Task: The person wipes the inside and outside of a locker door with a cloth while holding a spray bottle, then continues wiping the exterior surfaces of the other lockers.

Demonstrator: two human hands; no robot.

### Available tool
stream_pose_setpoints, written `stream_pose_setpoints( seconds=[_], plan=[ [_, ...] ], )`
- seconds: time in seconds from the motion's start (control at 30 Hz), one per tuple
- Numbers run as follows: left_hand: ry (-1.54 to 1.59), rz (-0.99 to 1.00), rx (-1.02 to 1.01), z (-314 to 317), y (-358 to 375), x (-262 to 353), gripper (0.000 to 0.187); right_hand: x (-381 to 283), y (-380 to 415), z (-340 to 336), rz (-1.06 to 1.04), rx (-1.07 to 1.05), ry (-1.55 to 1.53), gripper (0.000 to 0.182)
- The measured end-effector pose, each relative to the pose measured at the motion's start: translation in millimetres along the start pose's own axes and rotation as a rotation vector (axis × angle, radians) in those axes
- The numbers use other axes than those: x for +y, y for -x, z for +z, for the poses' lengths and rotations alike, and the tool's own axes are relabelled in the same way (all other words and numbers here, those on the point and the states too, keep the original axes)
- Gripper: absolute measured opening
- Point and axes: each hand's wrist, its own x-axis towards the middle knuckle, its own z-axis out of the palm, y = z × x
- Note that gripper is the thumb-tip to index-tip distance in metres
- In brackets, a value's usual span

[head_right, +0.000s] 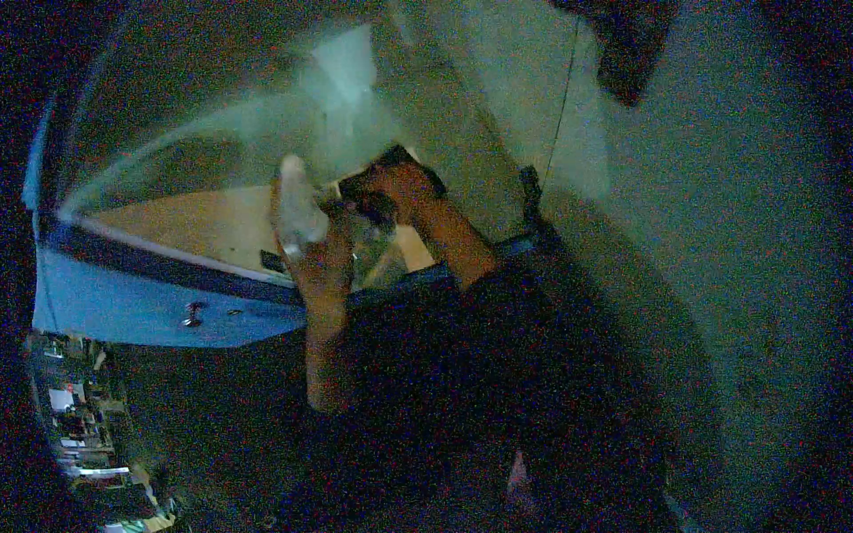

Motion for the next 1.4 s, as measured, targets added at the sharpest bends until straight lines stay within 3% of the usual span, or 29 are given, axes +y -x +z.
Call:
stream_pose_setpoints(
  seconds=[0.07,0.13,0.17,0.23,0.3,0.33,0.37,0.43,0.5,0.57,0.63,0.77,0.87,0.97,1.1,1.2,1.4],
  plan=[
    [0.19,0.036,0.064,-16.2,6.0,-4.4,0.062,-10.5,-15.3,7.4,-0.116,0.159,-0.165,0.042],
    [0.052,0.067,-0.021,-23.7,36.5,-18.0,0.061,-33.5,-7.1,-6.8,-0.014,-0.025,-0.079,0.045],
    [0.116,-0.011,-0.014,19.7,66.2,-1.2,0.061,-12.4,26.5,-46.2,0.055,-0.213,0.088,0.047],
    [0.172,-0.131,-0.051,72.5,108.2,20.5,0.062,-18.7,66.0,-97.8,0.075,-0.321,0.269,0.047],
    [0.293,-0.189,-0.077,62.5,140.4,49.7,0.064,18.1,115.9,-70.2,-0.139,-0.216,0.323,0.044],
    [0.084,-0.104,-0.248,-74.7,111.1,24.4,0.066,-82.8,60.0,11.5,-0.001,-0.082,0.043,0.042],
    [0.073,-0.099,-0.276,-48.2,104.5,13.7,0.068,-51.1,56.2,9.9,-0.031,0.021,0.193,0.039],
    [0.036,-0.079,-0.311,-41.9,119.6,35.4,0.07,-43.0,86.6,-9.8,-0.008,0.083,0.102,0.035],
    [-0.002,-0.041,-0.306,-64.8,137.7,47.2,0.07,-95.5,122.9,-37.1,0.356,0.067,-0.446,0.034],
    [0.112,-0.022,-0.269,-99.2,151.0,44.1,0.07,-137.6,168.3,-30.4,0.776,0.043,-0.663,0.038],
    [0.198,0.037,-0.216,-104.7,148.9,63.5,0.069,-164.8,231.4,-54.6,0.8,0.155,-0.827,0.042],
    [0.303,0.038,-0.301,-122.2,149.1,87.2,0.07,-239.2,312.1,-125.5,0.941,0.216,-1.043,0.049],
    [0.346,0.024,-0.345,-123.2,157.4,104.9,0.07,-248.3,353.1,-149.4,1.227,0.671,-1.403,0.058],
    [0.44,-0.013,-0.375,-124.4,165.4,124.4,0.07,-287.0,340.4,-188.9,0.894,0.903,-1.644,0.064],
    [0.635,-0.046,-0.415,-118.5,174.5,148.0,0.071,-281.6,350.5,-188.3,1.005,0.895,-1.474,0.06],
    [0.682,-0.065,-0.46,-122.1,174.8,159.0,0.072,-276.4,353.3,-182.6,0.838,0.933,-1.468,0.056],
    [0.546,0.048,-0.467,-132.2,175.8,154.4,0.074,-261.4,355.9,-170.8,0.743,1.066,-1.543,0.053]
  ],
)
